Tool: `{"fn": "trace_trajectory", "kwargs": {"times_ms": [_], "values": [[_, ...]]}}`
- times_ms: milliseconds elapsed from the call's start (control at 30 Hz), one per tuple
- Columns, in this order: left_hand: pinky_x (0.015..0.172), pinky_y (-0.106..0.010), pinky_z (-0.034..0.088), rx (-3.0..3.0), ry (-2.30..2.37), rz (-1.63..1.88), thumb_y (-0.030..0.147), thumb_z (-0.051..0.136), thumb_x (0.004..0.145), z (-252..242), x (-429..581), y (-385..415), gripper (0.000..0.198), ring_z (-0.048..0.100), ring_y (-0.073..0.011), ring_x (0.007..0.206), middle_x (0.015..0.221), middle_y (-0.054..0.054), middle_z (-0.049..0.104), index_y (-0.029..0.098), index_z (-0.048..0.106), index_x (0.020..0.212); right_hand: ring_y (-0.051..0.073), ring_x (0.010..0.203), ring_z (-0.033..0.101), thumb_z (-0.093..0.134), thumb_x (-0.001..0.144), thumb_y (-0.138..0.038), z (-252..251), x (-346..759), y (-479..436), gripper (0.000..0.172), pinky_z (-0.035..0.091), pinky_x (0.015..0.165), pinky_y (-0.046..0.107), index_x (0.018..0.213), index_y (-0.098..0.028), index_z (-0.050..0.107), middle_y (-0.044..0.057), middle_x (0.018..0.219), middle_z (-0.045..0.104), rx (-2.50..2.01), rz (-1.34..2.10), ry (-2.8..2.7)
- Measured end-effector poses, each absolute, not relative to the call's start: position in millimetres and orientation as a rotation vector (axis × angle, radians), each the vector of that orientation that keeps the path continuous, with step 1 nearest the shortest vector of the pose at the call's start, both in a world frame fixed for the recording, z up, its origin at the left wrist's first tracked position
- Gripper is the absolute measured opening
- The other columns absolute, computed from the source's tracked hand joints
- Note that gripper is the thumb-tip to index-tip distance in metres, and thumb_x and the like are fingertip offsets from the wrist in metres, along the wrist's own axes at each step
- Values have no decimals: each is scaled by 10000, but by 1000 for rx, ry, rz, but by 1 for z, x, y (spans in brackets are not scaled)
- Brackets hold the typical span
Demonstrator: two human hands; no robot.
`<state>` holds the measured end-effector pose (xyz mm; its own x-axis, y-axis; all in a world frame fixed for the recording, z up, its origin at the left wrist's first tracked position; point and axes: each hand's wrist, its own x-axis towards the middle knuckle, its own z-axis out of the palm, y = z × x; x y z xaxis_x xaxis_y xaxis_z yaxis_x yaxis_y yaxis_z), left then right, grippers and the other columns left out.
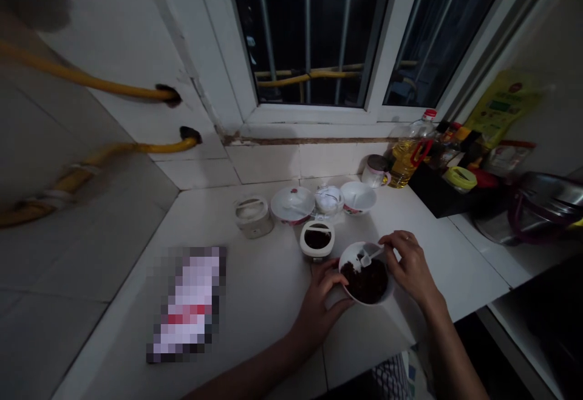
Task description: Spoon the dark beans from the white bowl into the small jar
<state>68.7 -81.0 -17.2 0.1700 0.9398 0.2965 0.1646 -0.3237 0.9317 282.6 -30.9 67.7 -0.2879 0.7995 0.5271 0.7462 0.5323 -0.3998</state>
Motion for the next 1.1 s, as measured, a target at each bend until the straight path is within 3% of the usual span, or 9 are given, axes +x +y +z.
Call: {"fn": "trace_trajectory", "kwargs": {"times_ms": [233, 400, 567, 733, 1100], "values": [[1015, -434, 429, 1656, 1067, 1229, 322, 723, 792, -16, 68, -81, 179, 500, -294, 1233, 1246, -104, 549, 230, 655, 930, 242, 964, 586, 447, 876, -167, 58, 261, -36, 192, 434, 913, 443, 870, -239, 625, 39, 844, 693, -1249, 453, -2086], [1024, -440, 420, 1653, 1055, 1223, 316, 725, 796, -14, 67, -81, 178, 493, -297, 1243, 1253, -111, 548, 226, 653, 931, 262, 985, 583, 475, 859, -242, 49, 267, -32, 182, 377, 986, 476, 846, -237, 656, 22, 672, 672, -1352, 481, -1853], [1012, -433, 435, 1666, 1043, 1248, 321, 734, 790, -15, 68, -80, 182, 498, -295, 1238, 1233, -108, 561, 225, 650, 920, 272, 945, 575, 511, 822, -307, 50, 272, -32, 189, 440, 851, 392, 778, -223, 673, 37, 620, 634, -1418, 497, -1658], [1018, -436, 429, 1673, 1040, 1246, 319, 731, 794, -16, 67, -79, 178, 494, -292, 1241, 1231, -105, 561, 228, 649, 923, 213, 719, 582, 518, 801, -305, 49, 268, -33, 180, 430, 609, 292, 754, -205, 660, 28, 652, 614, -1446, 668, -1513], [1015, -439, 426, 1653, 1046, 1260, 306, 725, 794, -20, 69, -80, 173, 492, -293, 1243, 1254, -107, 541, 229, 648, 928, 133, 479, 472, 604, 712, -328, 53, 263, -30, 149, 377, 508, 256, 736, -187, 645, -35, 494, 540, -1342, 1031, -1159]]}}
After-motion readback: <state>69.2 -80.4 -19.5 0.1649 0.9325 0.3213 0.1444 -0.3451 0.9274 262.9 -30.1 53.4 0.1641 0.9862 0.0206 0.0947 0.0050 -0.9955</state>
